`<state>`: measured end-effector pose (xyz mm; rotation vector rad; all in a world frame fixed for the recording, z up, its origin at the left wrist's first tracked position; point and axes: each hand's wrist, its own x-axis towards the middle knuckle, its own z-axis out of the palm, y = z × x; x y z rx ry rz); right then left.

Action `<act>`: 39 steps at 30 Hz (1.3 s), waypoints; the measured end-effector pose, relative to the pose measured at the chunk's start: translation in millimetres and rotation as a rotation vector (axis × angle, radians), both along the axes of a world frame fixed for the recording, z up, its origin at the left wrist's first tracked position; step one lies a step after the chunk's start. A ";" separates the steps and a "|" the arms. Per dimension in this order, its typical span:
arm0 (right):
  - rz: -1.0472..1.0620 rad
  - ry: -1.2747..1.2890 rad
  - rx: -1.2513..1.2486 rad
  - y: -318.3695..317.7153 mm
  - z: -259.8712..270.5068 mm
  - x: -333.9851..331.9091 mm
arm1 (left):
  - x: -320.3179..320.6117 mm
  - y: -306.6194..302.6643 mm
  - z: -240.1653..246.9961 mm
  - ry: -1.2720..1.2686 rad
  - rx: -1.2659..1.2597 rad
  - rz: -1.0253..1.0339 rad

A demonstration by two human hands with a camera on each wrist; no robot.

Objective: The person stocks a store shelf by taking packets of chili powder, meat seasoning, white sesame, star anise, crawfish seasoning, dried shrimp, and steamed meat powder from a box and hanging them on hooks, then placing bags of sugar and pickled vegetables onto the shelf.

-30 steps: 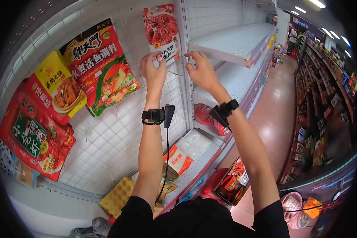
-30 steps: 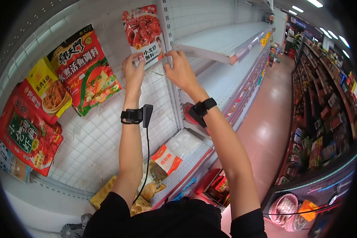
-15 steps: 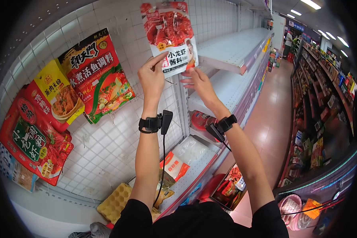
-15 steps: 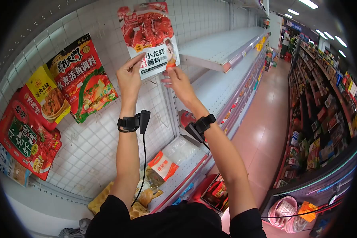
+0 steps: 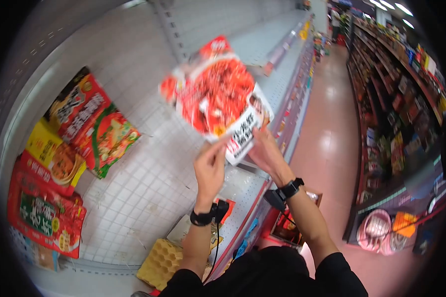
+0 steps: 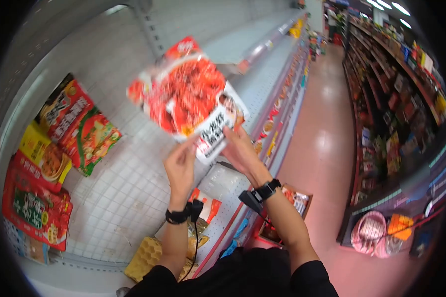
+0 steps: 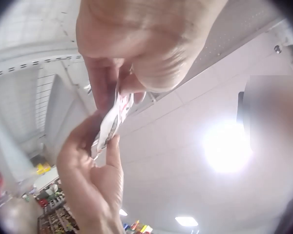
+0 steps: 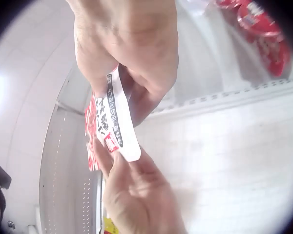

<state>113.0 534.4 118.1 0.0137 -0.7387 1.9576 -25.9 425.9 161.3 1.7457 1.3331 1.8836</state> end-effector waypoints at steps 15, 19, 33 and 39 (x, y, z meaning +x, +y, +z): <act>-0.133 -0.729 -0.722 -189.3 -347.0 226.1 | 122.2 -124.9 -305.4 0.296 -1.007 -0.451; -0.244 -0.941 -0.783 -173.4 -385.0 272.4 | 172.2 -107.7 -360.2 0.560 -0.885 -0.509; -0.610 -1.763 -0.170 -41.0 -466.3 324.0 | 249.6 31.3 -506.5 0.641 -1.074 -0.234; -0.333 -1.928 0.494 -50.7 -431.3 297.1 | 246.2 47.7 -527.0 0.421 -1.177 -0.083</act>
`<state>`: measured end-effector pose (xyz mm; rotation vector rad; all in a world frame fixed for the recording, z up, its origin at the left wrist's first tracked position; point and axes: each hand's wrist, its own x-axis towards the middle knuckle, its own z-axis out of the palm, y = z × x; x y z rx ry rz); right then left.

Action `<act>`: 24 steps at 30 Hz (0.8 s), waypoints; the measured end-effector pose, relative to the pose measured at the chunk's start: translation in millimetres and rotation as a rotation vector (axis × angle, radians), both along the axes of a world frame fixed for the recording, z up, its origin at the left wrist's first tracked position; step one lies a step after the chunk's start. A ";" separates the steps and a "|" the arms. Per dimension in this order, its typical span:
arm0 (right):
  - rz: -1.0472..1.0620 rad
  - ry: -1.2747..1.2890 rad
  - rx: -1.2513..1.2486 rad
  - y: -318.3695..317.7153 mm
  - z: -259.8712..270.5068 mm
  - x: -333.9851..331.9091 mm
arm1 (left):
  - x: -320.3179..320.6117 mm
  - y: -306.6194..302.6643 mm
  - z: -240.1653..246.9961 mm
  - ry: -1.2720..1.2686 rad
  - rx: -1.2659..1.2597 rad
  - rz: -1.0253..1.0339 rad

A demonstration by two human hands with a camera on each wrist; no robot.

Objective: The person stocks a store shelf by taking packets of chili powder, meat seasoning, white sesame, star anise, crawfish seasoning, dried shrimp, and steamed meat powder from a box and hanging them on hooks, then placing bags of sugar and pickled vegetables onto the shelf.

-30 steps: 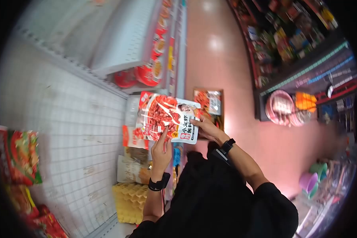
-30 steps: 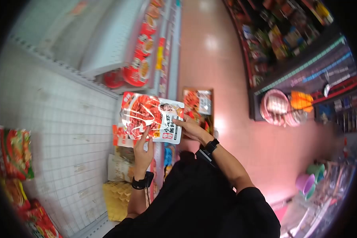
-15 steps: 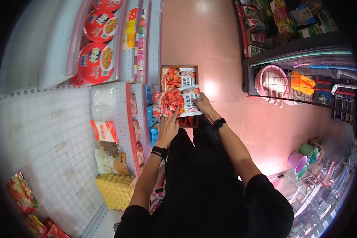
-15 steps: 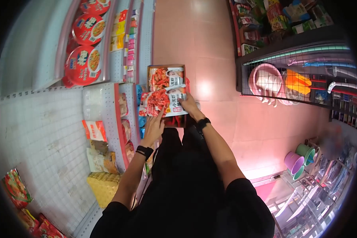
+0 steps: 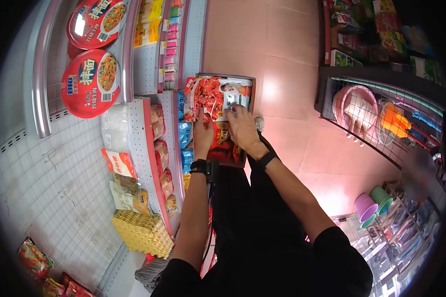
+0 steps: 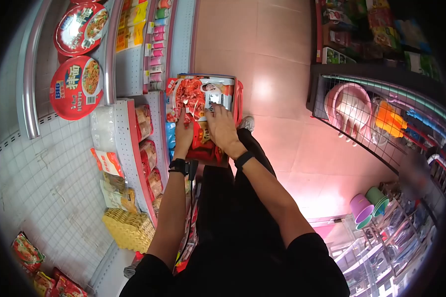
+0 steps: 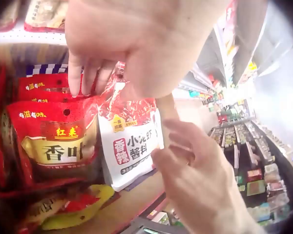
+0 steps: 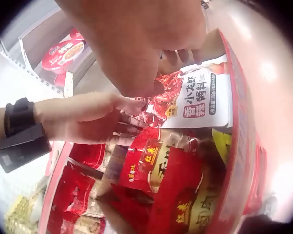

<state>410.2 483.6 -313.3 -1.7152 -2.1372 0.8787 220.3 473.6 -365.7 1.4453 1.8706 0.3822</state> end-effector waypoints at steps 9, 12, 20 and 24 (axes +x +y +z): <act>0.380 -0.486 -0.180 38.7 -48.2 -10.6 | 23.7 26.2 80.4 0.413 -0.457 -0.264; 0.395 -0.664 -0.149 36.3 -48.4 -7.7 | 16.8 21.2 57.9 0.265 0.068 -0.424; 0.269 -0.624 -0.157 51.0 -65.4 -13.3 | 17.3 78.0 -35.2 0.245 0.114 -0.612; 0.148 -0.589 -0.115 59.8 -82.5 -14.8 | 11.5 76.3 -51.3 0.251 0.056 -0.619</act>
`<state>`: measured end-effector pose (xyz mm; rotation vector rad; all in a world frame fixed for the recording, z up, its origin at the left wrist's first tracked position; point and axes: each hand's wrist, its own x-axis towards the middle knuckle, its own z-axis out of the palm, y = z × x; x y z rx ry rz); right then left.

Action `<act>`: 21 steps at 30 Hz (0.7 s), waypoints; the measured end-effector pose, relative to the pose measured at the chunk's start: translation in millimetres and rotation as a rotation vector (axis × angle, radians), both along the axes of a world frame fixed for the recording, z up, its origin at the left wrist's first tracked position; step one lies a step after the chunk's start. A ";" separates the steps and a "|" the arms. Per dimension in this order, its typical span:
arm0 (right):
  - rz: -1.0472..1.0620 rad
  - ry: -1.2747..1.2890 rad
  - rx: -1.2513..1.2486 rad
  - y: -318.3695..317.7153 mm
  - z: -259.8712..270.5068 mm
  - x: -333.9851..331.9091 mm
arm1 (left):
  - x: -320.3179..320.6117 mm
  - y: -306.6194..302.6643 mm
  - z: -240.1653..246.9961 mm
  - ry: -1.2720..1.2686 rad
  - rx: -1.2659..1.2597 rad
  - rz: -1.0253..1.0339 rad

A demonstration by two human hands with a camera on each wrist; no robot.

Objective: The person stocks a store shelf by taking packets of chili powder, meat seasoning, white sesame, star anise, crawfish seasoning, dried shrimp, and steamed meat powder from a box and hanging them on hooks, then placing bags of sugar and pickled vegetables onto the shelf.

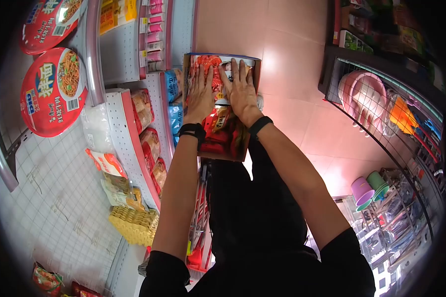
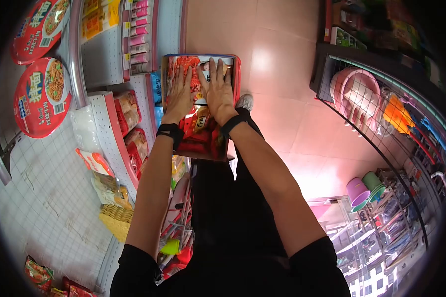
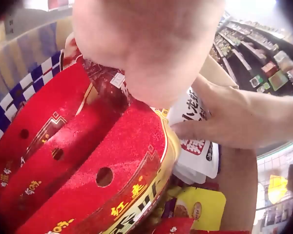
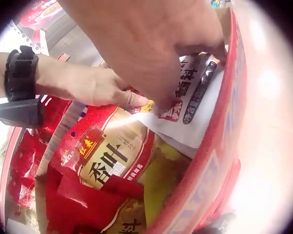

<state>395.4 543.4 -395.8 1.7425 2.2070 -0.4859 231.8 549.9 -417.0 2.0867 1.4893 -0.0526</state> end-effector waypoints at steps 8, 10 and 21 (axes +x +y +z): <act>0.027 -0.134 -0.031 -1.2 0.1 -4.8 | 8.2 -4.3 -8.1 0.152 0.135 0.006; 0.005 0.017 -0.044 -3.4 -0.6 4.7 | 9.9 -7.1 15.7 0.133 0.132 0.002; 0.240 0.535 0.072 -89.7 117.6 21.7 | -37.4 -119.0 220.9 -0.224 0.287 0.378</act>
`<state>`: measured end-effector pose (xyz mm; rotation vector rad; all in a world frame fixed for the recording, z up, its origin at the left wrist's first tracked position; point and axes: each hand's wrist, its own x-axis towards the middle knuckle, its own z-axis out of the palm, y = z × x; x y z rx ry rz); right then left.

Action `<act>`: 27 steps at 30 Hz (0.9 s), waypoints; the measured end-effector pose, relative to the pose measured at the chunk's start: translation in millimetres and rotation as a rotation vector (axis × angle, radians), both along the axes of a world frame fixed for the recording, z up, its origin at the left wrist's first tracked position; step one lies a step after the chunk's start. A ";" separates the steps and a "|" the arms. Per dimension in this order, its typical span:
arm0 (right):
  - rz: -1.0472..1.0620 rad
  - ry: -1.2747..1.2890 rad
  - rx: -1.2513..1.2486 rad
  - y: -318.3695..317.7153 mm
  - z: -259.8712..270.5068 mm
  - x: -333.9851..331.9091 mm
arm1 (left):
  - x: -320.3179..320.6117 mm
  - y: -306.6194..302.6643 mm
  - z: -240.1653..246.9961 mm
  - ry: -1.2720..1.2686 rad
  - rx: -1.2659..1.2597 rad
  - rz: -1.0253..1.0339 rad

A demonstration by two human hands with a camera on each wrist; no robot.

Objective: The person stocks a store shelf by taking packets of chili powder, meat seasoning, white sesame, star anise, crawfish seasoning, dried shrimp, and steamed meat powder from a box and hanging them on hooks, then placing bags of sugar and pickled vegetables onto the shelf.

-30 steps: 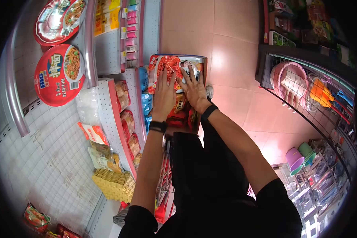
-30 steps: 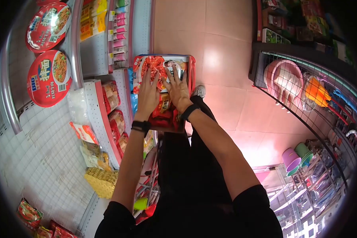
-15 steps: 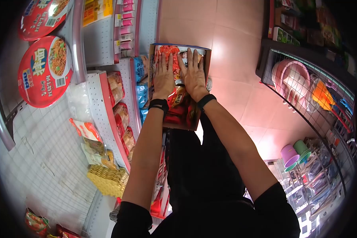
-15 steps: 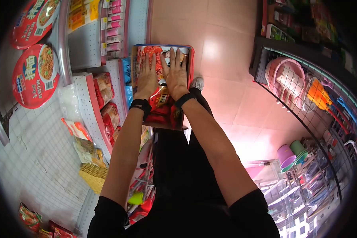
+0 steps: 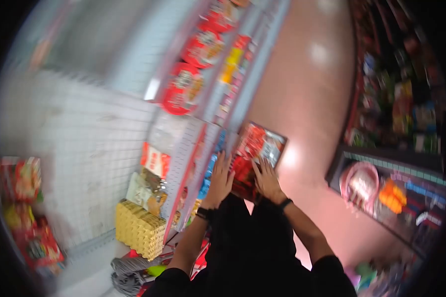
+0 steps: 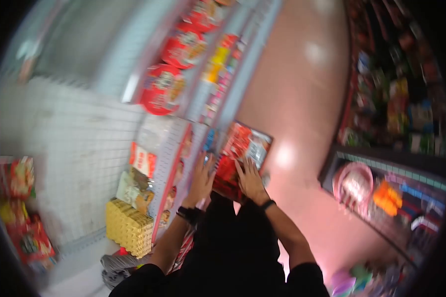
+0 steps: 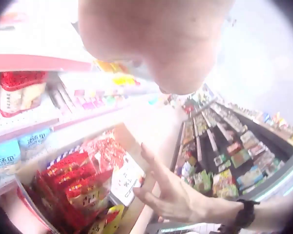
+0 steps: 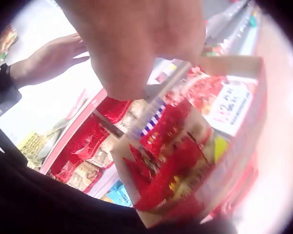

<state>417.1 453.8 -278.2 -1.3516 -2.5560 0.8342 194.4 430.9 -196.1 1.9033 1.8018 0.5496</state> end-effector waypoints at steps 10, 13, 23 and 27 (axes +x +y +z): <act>0.497 0.837 0.377 62.8 242.6 -260.5 | -142.5 -38.8 178.4 -0.468 0.617 0.548; 0.429 1.102 0.388 37.0 339.2 -323.5 | -180.0 -61.2 239.7 -0.717 0.789 0.588; 0.391 1.370 -0.163 -5.1 416.3 -450.7 | -338.6 -151.0 340.4 -0.731 1.252 0.811; 0.394 1.348 -0.320 -8.9 445.3 -484.9 | -381.2 -160.1 366.4 -0.840 1.305 0.694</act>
